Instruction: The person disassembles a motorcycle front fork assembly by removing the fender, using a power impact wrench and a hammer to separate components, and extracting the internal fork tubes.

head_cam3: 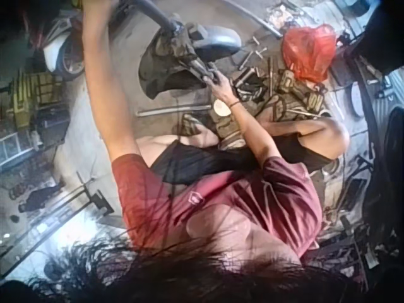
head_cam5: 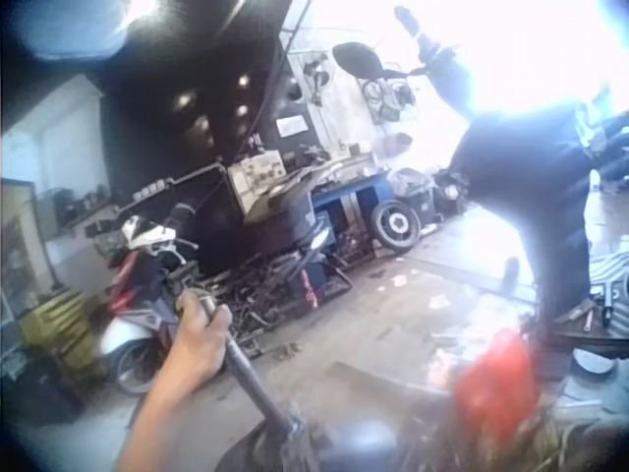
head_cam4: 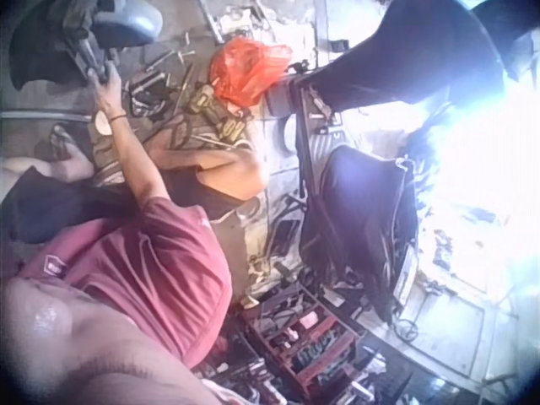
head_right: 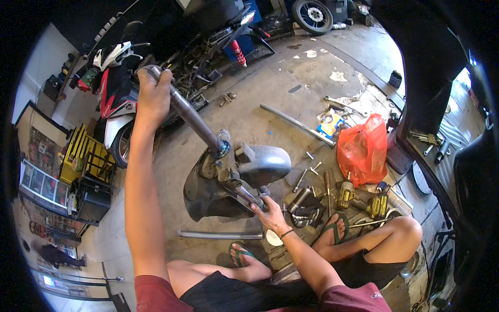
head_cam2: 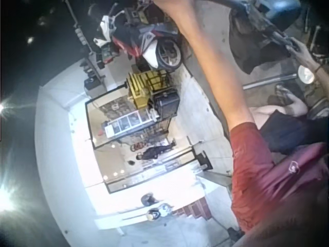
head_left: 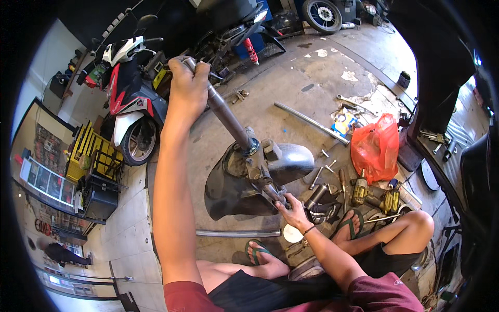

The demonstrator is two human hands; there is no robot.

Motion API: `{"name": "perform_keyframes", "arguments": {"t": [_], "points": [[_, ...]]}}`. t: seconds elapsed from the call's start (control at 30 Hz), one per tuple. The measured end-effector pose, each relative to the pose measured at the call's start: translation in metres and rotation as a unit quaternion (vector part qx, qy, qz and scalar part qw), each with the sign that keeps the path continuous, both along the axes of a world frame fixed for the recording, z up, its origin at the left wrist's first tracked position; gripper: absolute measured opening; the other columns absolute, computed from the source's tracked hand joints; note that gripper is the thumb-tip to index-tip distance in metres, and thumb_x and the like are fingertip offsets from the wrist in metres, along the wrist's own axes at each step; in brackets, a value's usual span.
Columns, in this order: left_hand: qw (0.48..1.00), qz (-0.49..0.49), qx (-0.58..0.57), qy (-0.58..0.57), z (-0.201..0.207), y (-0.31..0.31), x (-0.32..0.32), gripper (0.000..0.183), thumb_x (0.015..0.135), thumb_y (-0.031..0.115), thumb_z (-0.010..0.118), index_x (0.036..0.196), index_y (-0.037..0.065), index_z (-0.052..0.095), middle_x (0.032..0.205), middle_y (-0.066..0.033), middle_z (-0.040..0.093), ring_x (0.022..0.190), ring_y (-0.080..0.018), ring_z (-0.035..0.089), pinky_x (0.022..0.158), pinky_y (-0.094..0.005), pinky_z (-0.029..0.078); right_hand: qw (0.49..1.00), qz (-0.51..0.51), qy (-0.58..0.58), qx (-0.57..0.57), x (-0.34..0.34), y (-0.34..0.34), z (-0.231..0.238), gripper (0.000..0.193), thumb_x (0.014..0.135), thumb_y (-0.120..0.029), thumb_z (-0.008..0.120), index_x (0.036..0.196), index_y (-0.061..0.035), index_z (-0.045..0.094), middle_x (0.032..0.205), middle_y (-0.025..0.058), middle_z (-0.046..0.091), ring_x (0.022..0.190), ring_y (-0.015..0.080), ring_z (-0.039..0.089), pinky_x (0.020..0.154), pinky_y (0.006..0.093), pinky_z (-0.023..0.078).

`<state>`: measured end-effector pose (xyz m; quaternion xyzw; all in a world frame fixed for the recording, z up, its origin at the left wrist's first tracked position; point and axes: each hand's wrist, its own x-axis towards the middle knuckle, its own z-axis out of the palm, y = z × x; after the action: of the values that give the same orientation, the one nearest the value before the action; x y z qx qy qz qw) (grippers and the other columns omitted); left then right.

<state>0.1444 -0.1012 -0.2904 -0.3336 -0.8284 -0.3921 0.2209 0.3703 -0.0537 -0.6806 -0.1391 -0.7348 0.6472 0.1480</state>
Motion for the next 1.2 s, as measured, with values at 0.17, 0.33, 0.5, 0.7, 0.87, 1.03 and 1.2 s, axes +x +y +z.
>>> {"name": "perform_keyframes", "arguments": {"t": [0.17, 0.33, 0.5, 0.7, 0.87, 1.03, 1.2], "points": [[0.990, 0.136, -0.025, 0.038, 0.000, 0.008, -0.050, 0.042, 0.090, 0.033, 0.062, 0.102, -0.004, 0.045, 0.080, -0.0202, 0.063, 0.080, -0.0328, 0.065, 0.075, -0.0421, 0.050, 0.999, 0.023, 0.010, 0.041, -0.026, 0.010, -0.008, 0.047, 0.088, -0.044, 0.068, 0.100, -0.0004, 0.057, 0.091, 0.0247, 0.061, 0.085, 0.0403, 0.059, 0.075, 0.0441, 0.046], [0.996, 0.083, -0.029, -0.005, -0.004, -0.001, -0.108, 0.051, 0.092, 0.031, 0.061, 0.114, -0.010, 0.039, 0.100, -0.0304, 0.060, 0.097, -0.0401, 0.063, 0.088, -0.0428, 0.047, 1.000, 0.000, 0.012, 0.023, -0.037, 0.006, -0.005, 0.047, 0.087, -0.045, 0.068, 0.096, -0.0003, 0.056, 0.087, 0.0254, 0.059, 0.083, 0.0420, 0.058, 0.074, 0.0448, 0.046], [0.985, 0.144, -0.083, 0.042, -0.012, -0.017, -0.150, 0.050, 0.092, 0.033, 0.062, 0.112, -0.011, 0.047, 0.098, -0.0253, 0.064, 0.096, -0.0340, 0.064, 0.087, -0.0417, 0.049, 0.997, -0.044, 0.042, 0.053, -0.011, 0.020, -0.021, 0.055, 0.085, -0.053, 0.065, 0.101, -0.0006, 0.058, 0.082, 0.0235, 0.057, 0.077, 0.0414, 0.057, 0.070, 0.0429, 0.047], [1.000, 0.002, 0.029, -0.006, -0.014, -0.025, -0.142, 0.030, 0.095, 0.028, 0.059, 0.078, 0.003, 0.059, 0.066, -0.0006, 0.054, 0.060, -0.0127, 0.051, 0.057, -0.0313, 0.040, 0.955, -0.255, 0.111, -0.102, 0.044, 0.029, -0.076, 0.076, 0.082, -0.075, 0.055, 0.094, 0.0000, 0.059, 0.085, 0.0086, 0.062, 0.080, 0.0220, 0.061, 0.074, 0.0344, 0.048], [0.985, -0.073, 0.116, -0.101, -0.019, -0.037, -0.095, 0.018, 0.098, 0.023, 0.055, 0.101, 0.005, 0.052, 0.080, -0.0026, 0.056, 0.073, -0.0113, 0.053, 0.069, -0.0255, 0.044, 0.874, -0.476, 0.019, -0.102, 0.053, 0.088, -0.077, 0.065, 0.092, -0.060, 0.054, 0.084, 0.0043, 0.057, 0.077, 0.0081, 0.059, 0.076, 0.0198, 0.056, 0.076, 0.0336, 0.045], [0.954, -0.172, 0.209, -0.131, -0.010, -0.063, -0.005, 0.003, 0.089, 0.008, 0.049, 0.091, 0.007, 0.048, 0.073, -0.0041, 0.049, 0.069, -0.0159, 0.050, 0.071, -0.0315, 0.045, 0.853, -0.486, -0.147, -0.124, 0.061, 0.107, -0.089, 0.067, 0.090, -0.061, 0.057, 0.090, 0.0062, 0.062, 0.083, 0.0138, 0.064, 0.078, 0.0236, 0.057, 0.077, 0.0374, 0.045], [0.952, -0.151, 0.235, -0.127, -0.008, -0.085, 0.072, 0.009, 0.082, 0.007, 0.051, 0.089, 0.008, 0.044, 0.069, -0.0057, 0.047, 0.066, -0.0157, 0.047, 0.070, -0.0312, 0.043, 0.860, -0.458, -0.168, -0.153, 0.056, 0.084, -0.096, 0.066, 0.088, -0.064, 0.057, 0.088, 0.0006, 0.067, 0.076, 0.0081, 0.063, 0.073, 0.0209, 0.057, 0.073, 0.0356, 0.046]]}}
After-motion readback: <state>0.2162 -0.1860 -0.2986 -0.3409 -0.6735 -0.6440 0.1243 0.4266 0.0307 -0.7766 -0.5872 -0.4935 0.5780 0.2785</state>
